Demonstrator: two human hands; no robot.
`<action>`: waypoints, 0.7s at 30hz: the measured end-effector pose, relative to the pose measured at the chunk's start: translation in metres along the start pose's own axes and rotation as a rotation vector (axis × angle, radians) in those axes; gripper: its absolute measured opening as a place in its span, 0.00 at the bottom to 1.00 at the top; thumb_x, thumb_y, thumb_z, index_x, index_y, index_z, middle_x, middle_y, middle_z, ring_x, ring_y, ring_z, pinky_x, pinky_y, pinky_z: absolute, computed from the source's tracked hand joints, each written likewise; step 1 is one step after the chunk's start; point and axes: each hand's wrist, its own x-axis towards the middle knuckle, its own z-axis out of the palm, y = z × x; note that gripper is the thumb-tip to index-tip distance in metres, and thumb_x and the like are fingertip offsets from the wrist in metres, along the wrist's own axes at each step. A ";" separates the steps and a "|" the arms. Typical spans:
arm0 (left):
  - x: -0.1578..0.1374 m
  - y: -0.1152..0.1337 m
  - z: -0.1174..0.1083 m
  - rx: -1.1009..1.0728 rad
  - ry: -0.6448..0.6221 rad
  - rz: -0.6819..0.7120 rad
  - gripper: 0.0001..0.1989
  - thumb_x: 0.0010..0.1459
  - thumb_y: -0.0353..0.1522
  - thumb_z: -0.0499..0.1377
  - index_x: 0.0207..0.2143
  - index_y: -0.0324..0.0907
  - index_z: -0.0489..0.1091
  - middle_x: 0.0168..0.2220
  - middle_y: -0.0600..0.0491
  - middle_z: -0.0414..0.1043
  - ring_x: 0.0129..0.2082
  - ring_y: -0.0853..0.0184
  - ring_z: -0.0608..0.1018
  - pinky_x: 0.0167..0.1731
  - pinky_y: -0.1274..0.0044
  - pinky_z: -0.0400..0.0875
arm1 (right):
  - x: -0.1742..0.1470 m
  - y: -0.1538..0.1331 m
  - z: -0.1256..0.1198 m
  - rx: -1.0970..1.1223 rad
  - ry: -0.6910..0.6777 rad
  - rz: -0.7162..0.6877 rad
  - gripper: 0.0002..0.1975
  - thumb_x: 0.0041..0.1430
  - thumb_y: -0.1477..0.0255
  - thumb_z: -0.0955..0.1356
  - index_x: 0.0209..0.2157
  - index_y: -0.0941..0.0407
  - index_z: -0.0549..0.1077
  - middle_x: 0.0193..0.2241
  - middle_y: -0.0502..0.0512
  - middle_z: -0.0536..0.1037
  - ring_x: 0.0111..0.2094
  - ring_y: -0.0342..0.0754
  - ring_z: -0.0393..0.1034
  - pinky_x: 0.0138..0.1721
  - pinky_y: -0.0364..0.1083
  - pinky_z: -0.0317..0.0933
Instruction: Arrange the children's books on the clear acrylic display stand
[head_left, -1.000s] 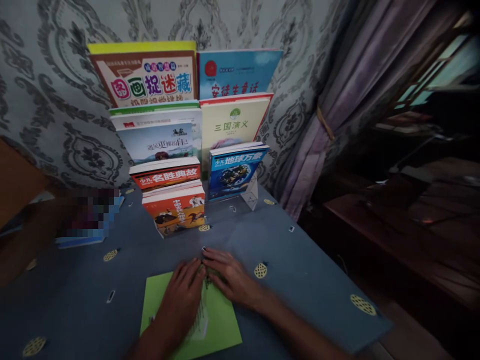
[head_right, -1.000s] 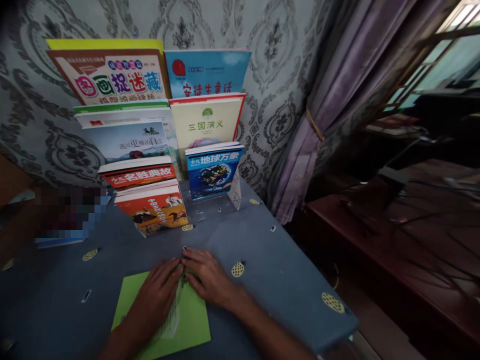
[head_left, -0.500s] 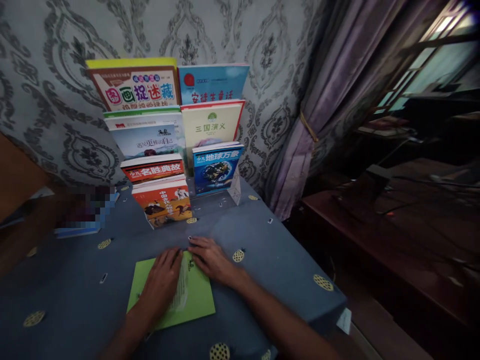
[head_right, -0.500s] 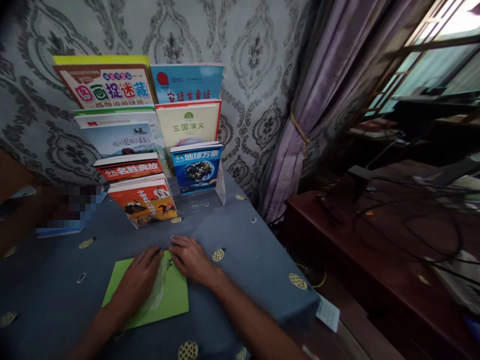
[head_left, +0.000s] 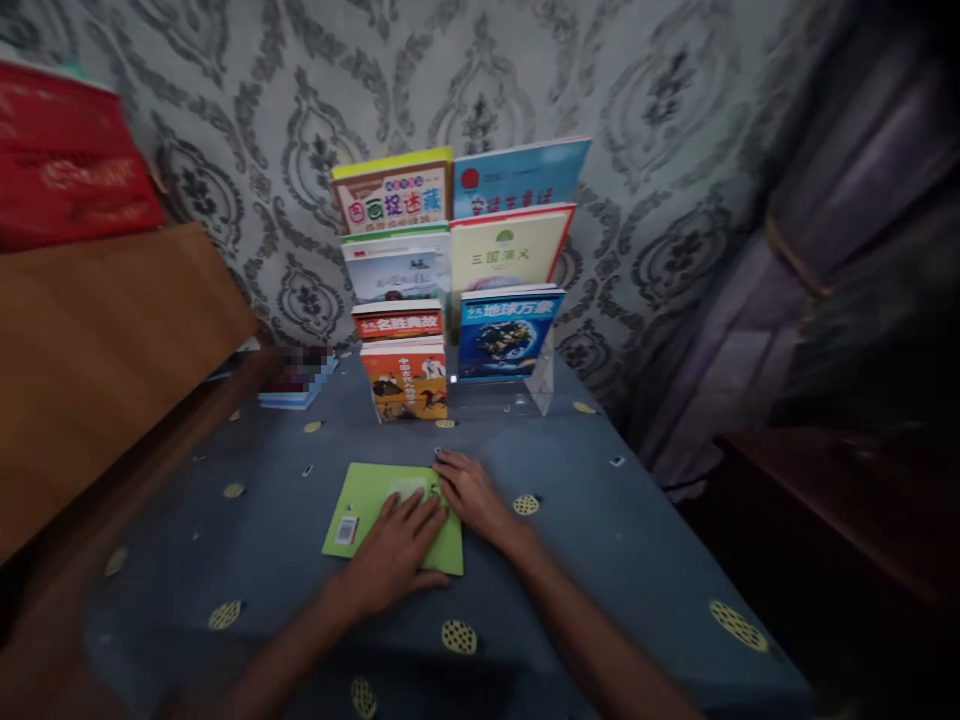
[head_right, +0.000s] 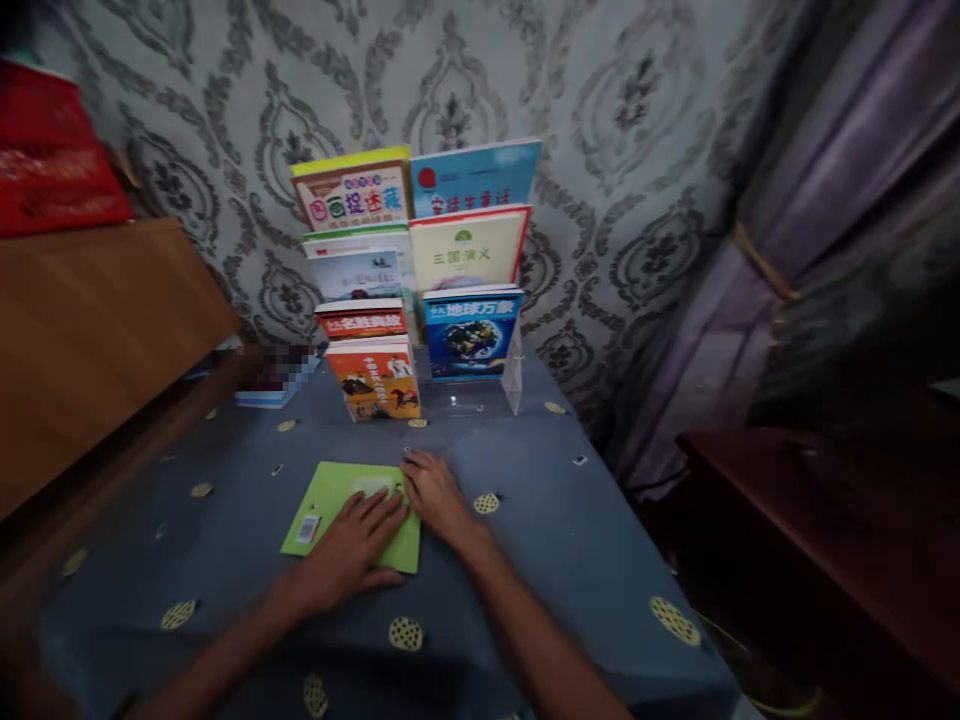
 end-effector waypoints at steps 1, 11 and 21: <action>0.001 0.001 -0.001 0.022 0.010 0.004 0.40 0.61 0.53 0.56 0.68 0.41 0.54 0.66 0.39 0.63 0.68 0.49 0.62 0.63 0.54 0.58 | 0.001 0.001 0.002 0.002 -0.004 -0.009 0.18 0.64 0.75 0.62 0.52 0.57 0.77 0.57 0.64 0.75 0.61 0.56 0.66 0.61 0.60 0.61; 0.005 0.013 -0.010 0.127 0.058 0.033 0.17 0.72 0.36 0.44 0.46 0.38 0.69 0.43 0.42 0.78 0.49 0.58 0.80 0.46 0.69 0.75 | 0.000 -0.001 -0.001 0.092 -0.052 -0.094 0.20 0.67 0.68 0.62 0.55 0.57 0.75 0.58 0.63 0.75 0.64 0.58 0.63 0.63 0.63 0.58; 0.017 -0.013 -0.047 -0.343 0.199 -0.297 0.16 0.72 0.36 0.43 0.39 0.43 0.68 0.31 0.52 0.76 0.31 0.66 0.78 0.33 0.77 0.66 | -0.012 -0.009 -0.015 0.322 -0.055 0.039 0.32 0.71 0.52 0.53 0.54 0.57 0.77 0.56 0.63 0.77 0.62 0.55 0.66 0.64 0.61 0.56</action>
